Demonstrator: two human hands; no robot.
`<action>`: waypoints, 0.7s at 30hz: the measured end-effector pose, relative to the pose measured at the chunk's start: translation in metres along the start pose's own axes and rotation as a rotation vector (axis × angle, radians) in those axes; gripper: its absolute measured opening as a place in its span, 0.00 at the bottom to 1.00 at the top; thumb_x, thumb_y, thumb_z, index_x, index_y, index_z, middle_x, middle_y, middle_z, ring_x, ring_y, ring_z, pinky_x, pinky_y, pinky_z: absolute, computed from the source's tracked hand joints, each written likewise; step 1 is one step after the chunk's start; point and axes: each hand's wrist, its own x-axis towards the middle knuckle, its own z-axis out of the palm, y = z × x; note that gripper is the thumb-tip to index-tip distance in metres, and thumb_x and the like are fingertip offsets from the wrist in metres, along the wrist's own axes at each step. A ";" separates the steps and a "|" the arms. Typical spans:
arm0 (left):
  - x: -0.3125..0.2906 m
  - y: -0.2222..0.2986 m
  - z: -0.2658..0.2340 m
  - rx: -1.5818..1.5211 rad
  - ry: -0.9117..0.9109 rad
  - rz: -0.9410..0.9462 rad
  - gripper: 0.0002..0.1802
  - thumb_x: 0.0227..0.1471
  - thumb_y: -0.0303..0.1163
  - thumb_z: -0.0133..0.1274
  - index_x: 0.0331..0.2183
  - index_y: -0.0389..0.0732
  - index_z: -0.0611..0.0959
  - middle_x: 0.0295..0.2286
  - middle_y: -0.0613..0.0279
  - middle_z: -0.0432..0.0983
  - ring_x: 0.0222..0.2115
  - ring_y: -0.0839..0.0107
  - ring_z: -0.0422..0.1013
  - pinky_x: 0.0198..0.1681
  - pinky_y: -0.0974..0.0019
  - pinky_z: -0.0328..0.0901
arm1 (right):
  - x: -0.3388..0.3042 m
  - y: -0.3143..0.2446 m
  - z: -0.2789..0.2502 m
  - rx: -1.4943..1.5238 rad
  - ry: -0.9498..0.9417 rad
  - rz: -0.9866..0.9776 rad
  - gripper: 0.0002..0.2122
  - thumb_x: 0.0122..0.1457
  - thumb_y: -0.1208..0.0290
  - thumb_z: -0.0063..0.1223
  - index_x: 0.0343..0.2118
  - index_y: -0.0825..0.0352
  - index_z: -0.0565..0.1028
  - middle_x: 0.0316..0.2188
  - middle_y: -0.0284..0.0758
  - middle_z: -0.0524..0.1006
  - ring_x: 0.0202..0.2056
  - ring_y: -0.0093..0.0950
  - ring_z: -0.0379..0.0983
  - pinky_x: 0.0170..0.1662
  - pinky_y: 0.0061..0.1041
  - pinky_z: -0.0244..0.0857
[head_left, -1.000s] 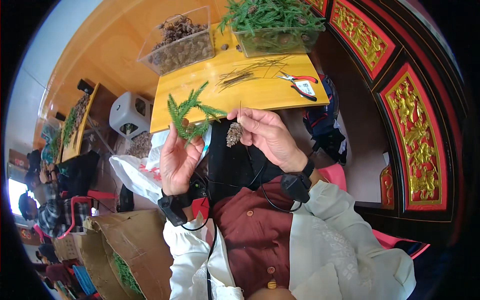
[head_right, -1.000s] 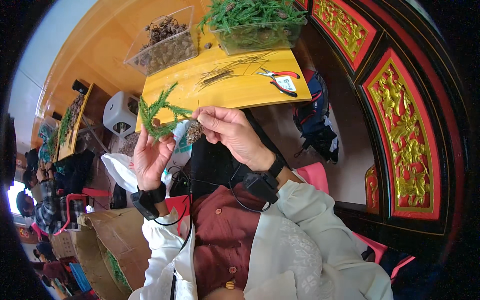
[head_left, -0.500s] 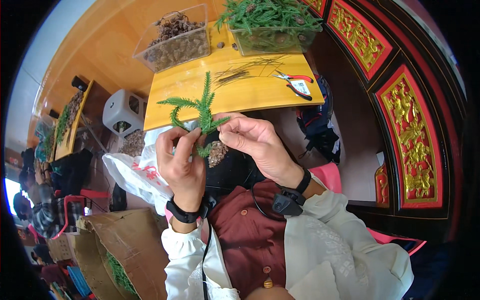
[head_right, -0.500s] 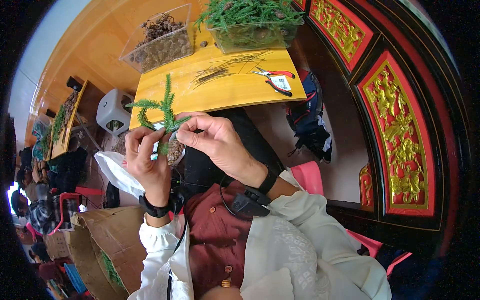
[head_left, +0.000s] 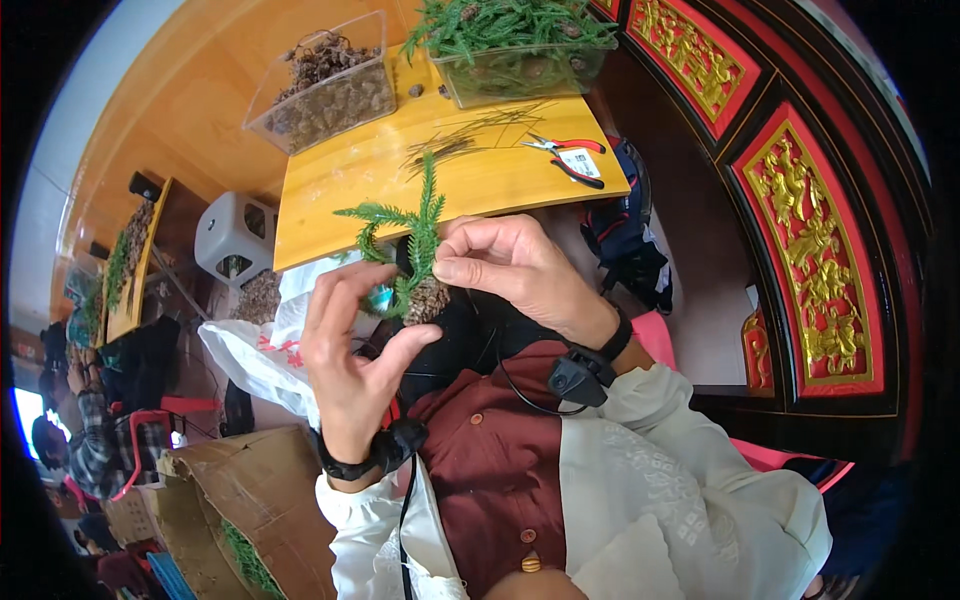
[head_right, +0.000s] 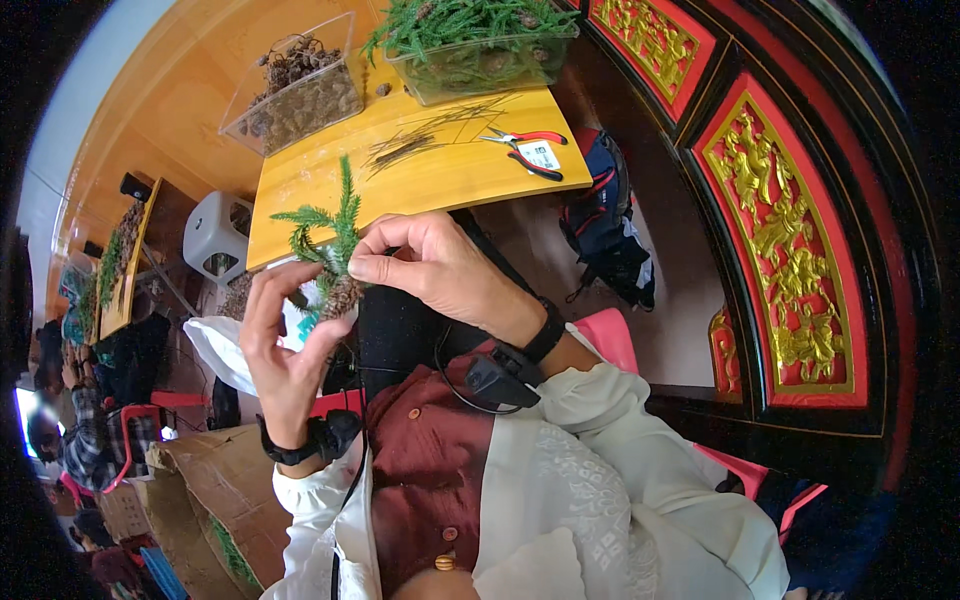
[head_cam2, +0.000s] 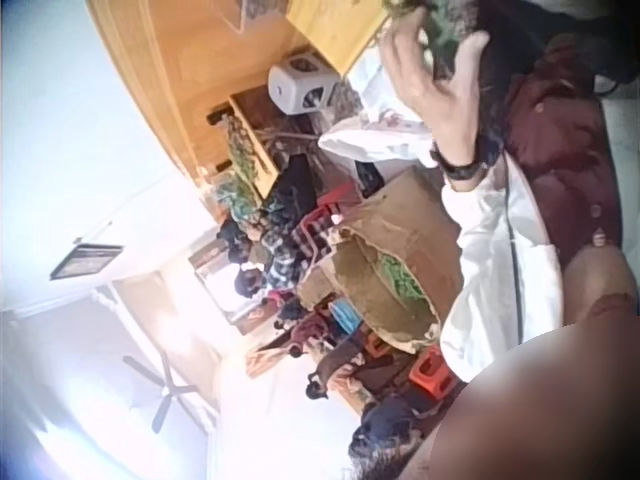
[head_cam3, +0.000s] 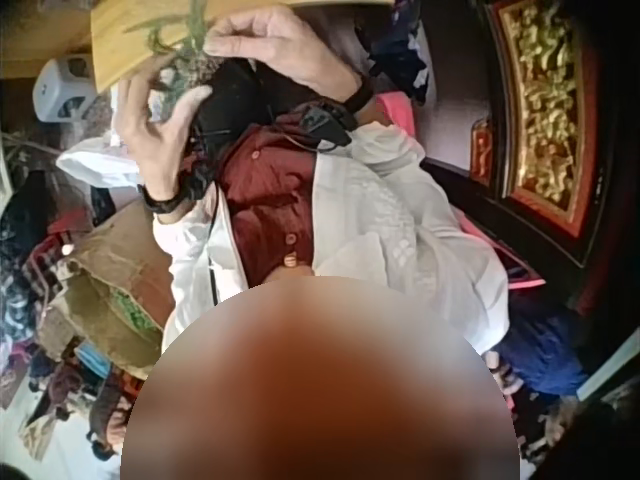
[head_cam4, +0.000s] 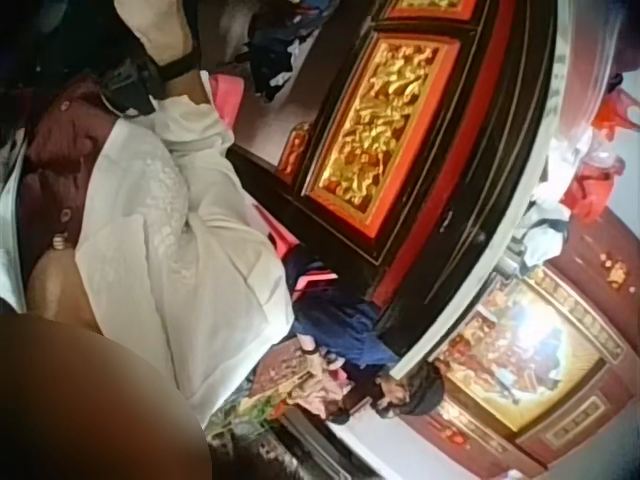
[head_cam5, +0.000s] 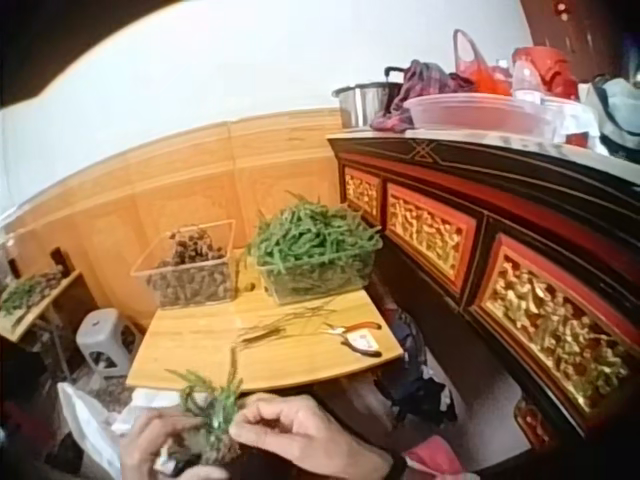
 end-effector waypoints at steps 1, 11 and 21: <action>0.000 -0.002 -0.002 -0.022 0.014 0.025 0.21 0.34 0.30 0.63 0.35 0.34 0.78 0.35 0.56 0.73 0.38 0.64 0.68 0.41 0.65 0.62 | -0.001 -0.001 -0.003 -0.004 -0.037 0.009 0.06 0.57 0.72 0.54 0.30 0.69 0.75 0.29 0.25 0.71 0.34 0.13 0.65 0.39 0.14 0.60; -0.005 -0.004 0.002 0.169 0.066 0.237 0.14 0.44 0.19 0.54 0.37 0.37 0.82 0.41 0.54 0.75 0.41 0.63 0.70 0.43 0.68 0.64 | -0.004 -0.005 -0.013 -0.591 -0.301 -0.212 0.06 0.51 0.72 0.58 0.25 0.69 0.76 0.29 0.35 0.74 0.35 0.26 0.70 0.42 0.25 0.63; -0.009 -0.008 0.012 0.016 -0.074 0.008 0.13 0.45 0.20 0.56 0.37 0.38 0.81 0.23 0.58 0.70 0.24 0.68 0.69 0.26 0.70 0.62 | -0.005 -0.002 -0.012 -0.614 -0.322 -0.228 0.05 0.50 0.73 0.58 0.26 0.69 0.76 0.31 0.37 0.75 0.37 0.30 0.71 0.44 0.27 0.63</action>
